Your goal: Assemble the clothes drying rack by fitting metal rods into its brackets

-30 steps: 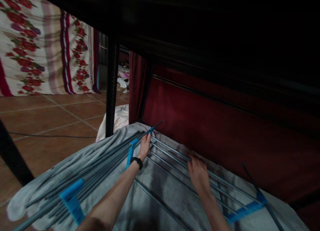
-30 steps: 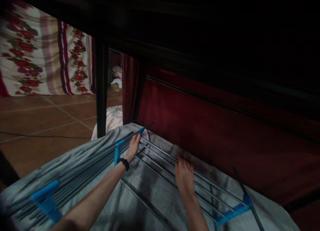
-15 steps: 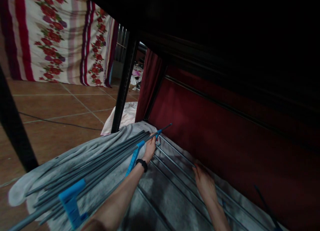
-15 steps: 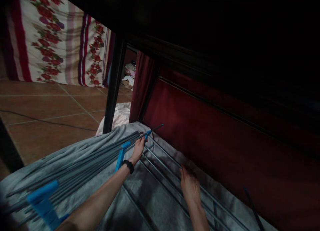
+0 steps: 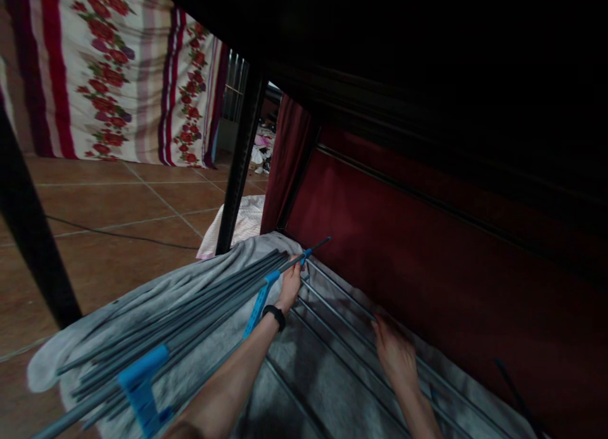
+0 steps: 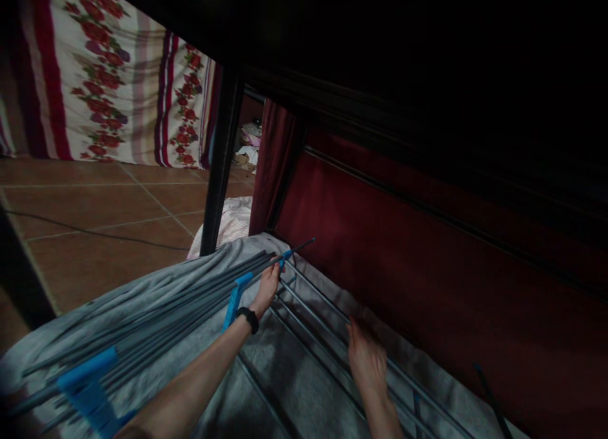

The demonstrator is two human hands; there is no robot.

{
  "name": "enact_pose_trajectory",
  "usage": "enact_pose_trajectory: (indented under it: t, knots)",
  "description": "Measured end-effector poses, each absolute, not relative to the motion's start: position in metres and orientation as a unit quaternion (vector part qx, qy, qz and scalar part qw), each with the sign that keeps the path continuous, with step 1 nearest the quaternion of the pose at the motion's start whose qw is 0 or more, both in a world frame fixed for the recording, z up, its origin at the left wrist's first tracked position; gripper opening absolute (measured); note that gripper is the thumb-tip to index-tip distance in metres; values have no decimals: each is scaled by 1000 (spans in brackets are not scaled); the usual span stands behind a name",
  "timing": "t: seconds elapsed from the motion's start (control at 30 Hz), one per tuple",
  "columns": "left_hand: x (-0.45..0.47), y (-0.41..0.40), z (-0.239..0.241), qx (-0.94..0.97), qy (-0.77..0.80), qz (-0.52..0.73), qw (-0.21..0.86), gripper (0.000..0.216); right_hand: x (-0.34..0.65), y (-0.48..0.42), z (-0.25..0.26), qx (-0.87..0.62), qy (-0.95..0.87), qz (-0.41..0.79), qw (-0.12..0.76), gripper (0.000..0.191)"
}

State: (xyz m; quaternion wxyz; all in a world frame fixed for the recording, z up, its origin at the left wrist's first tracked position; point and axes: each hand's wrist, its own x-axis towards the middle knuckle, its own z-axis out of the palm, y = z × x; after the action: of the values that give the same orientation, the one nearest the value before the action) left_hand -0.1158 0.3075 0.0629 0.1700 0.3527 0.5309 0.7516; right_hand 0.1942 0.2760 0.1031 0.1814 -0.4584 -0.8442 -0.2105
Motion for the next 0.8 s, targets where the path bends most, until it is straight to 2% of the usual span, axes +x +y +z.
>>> enact_pose_trajectory:
  t: [0.37,0.8]
  knots:
    - [-114,308,62,351,536,749,169,44,194,273,105,-459,-849,-201,168,48]
    - [-112,307,63,344,547,746,162,38,191,272,102,-432,-849,-268,144,41]
